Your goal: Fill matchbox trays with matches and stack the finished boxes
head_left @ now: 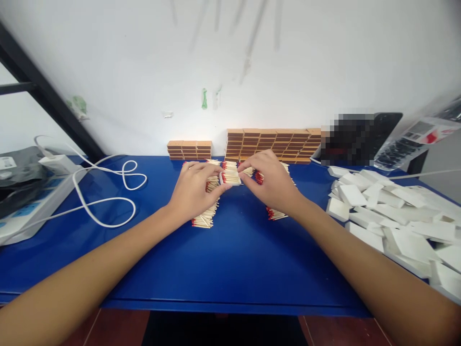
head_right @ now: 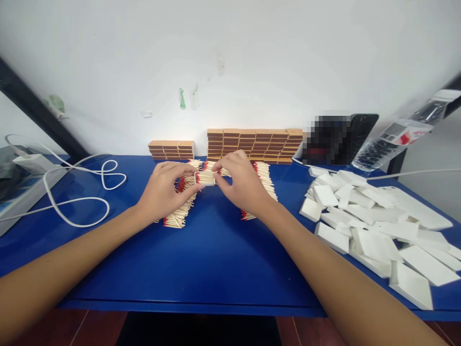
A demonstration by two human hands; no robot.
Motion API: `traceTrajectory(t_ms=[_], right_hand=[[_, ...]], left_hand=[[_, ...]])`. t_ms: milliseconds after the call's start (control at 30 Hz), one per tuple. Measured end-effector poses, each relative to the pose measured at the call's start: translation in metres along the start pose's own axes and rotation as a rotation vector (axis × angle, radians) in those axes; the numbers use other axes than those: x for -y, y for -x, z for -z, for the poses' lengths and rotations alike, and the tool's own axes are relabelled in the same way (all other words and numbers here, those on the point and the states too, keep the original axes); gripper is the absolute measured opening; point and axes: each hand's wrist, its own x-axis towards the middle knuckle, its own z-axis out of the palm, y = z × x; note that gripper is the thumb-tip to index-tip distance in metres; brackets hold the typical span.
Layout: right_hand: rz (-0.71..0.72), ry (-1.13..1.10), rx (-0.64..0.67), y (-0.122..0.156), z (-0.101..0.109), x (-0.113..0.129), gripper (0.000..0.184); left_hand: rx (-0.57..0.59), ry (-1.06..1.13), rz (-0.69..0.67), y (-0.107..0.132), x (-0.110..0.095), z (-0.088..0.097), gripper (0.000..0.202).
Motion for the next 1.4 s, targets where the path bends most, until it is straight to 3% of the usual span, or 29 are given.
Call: traceTrajectory(t_ms=[167, 400, 967, 1400], right_hand=[[-0.063, 0.092, 0.06, 0.003, -0.007, -0.019, 0.011], [-0.096, 0.192, 0.217, 0.007, -0.019, -0.028, 0.012], [-0.035, 0.209, 0.226, 0.005, -0.033, -0.006, 0.006], [0.004, 0.235, 0.246, 0.004, -0.033, -0.01, 0.011]], left_hand=[[-0.048, -0.035, 0.104, -0.003, 0.004, 0.002, 0.03], [-0.067, -0.054, 0.081, -0.002, 0.005, 0.001, 0.031], [-0.091, -0.038, 0.063, -0.004, 0.005, 0.003, 0.026], [-0.079, -0.047, 0.071, -0.004, 0.004, 0.004, 0.026]])
